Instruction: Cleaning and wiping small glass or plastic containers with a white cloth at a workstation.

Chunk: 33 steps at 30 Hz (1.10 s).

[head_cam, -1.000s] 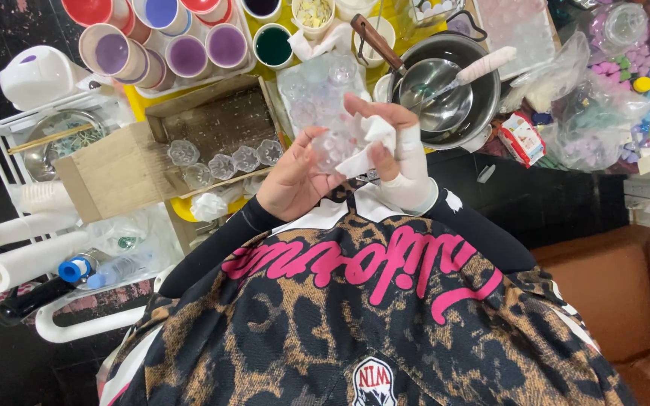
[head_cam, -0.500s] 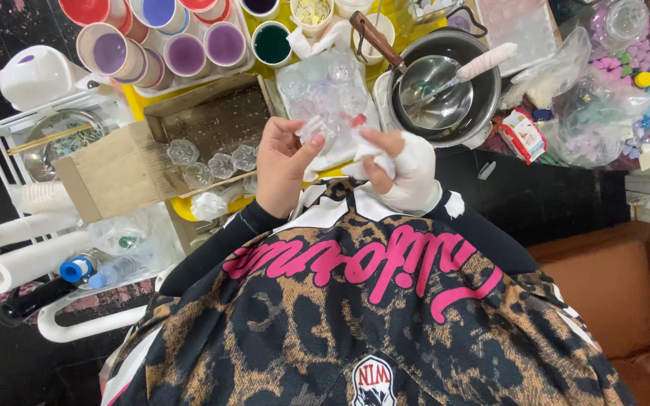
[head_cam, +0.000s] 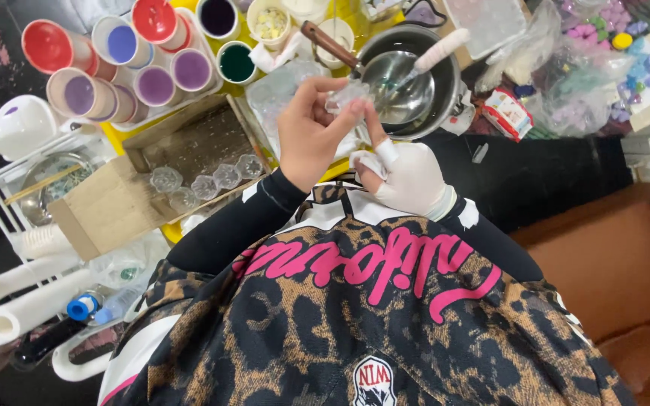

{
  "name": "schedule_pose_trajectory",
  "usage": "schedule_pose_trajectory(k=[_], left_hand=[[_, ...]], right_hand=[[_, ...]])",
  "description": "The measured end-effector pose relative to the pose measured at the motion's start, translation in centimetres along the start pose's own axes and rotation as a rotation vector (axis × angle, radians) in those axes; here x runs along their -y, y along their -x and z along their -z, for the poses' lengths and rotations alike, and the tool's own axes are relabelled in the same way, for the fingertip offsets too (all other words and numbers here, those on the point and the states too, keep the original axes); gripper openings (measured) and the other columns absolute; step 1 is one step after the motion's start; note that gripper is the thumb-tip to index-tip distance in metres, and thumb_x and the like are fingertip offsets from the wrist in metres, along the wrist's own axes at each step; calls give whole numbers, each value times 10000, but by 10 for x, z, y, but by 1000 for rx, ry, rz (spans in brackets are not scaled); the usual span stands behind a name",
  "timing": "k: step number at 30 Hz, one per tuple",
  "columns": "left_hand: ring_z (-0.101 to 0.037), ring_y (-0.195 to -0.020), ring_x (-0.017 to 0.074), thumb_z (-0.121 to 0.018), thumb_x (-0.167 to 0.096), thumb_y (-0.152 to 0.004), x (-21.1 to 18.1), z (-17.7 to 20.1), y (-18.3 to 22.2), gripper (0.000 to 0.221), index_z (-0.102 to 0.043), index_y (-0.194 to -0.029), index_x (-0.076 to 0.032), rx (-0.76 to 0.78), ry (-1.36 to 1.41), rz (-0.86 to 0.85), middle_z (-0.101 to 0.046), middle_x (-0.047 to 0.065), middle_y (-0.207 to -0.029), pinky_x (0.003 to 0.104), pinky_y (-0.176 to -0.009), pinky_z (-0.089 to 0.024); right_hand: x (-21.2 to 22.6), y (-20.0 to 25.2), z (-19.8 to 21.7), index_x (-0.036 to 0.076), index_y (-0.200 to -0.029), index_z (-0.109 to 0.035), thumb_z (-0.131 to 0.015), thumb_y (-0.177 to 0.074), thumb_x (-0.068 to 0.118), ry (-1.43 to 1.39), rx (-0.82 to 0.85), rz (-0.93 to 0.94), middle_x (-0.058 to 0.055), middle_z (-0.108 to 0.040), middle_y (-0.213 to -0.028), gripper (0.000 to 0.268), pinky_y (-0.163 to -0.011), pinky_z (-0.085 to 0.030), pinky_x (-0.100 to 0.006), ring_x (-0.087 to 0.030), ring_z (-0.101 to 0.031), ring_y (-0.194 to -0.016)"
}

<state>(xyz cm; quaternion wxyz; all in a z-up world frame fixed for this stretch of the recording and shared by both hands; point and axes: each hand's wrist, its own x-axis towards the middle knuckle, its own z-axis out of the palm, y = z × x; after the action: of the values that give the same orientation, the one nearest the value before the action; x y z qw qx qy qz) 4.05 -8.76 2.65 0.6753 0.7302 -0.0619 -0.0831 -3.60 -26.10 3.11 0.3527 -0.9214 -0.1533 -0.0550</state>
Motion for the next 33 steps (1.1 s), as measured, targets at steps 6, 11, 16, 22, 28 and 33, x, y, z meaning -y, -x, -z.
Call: schedule_pose_trajectory(k=[6,11,16,22,28,33], left_hand=[[-492,-730,-18,-852,-146,-938,20,-23,-12,314,-690,-1181,-32,5,21,-74,-605,-63,-863,146,-617,-438],[-498,-701,-21,-819,-157,-952,24,-27,-19,278,-681,-1161,-36,50,155,12,-600,-66,-825,152,-588,-404],[-484,-699,-13,-796,-154,-973,34,-16,-17,239,-696,-1159,-41,45,194,39,-579,-78,-834,164,-589,-383],[-483,-632,2,-753,-160,-984,43,1,-6,188,-672,-1111,-48,12,232,99,-581,-66,-779,175,-551,-396],[-541,-713,22,-703,-205,-1025,52,13,1,196,-658,-1132,-48,24,267,114,-598,-46,-828,202,-619,-486],[-535,-733,33,-687,-214,-1038,59,14,5,212,-648,-1161,-46,32,340,132,-565,-39,-845,212,-646,-495]], right_hand=[[-9,11,6,62,-1659,-198,-726,-943,241,14,8,-191,-188,-626,-682,908,-591,-513,-419,-379,-664,-642],[-9,0,22,109,-1666,-186,-693,-932,239,-143,141,-452,-189,-554,-619,901,-607,-505,-379,-322,-629,-590],[-59,21,6,140,-1610,-221,-709,-1099,111,-369,3,65,-311,-683,-1200,707,-993,-487,-405,-348,-642,-1100],[-34,4,40,239,-1626,-273,-671,-885,260,-226,422,-560,-201,-623,-752,841,-761,-510,-304,-245,-630,-694],[-27,11,53,282,-1606,-343,-660,-916,283,-194,436,-609,-135,-607,-689,759,-742,-505,-273,-191,-605,-629],[-33,25,58,268,-1614,-408,-638,-948,243,-571,405,-829,41,-510,-692,705,-583,-426,-230,-55,-431,-592]])
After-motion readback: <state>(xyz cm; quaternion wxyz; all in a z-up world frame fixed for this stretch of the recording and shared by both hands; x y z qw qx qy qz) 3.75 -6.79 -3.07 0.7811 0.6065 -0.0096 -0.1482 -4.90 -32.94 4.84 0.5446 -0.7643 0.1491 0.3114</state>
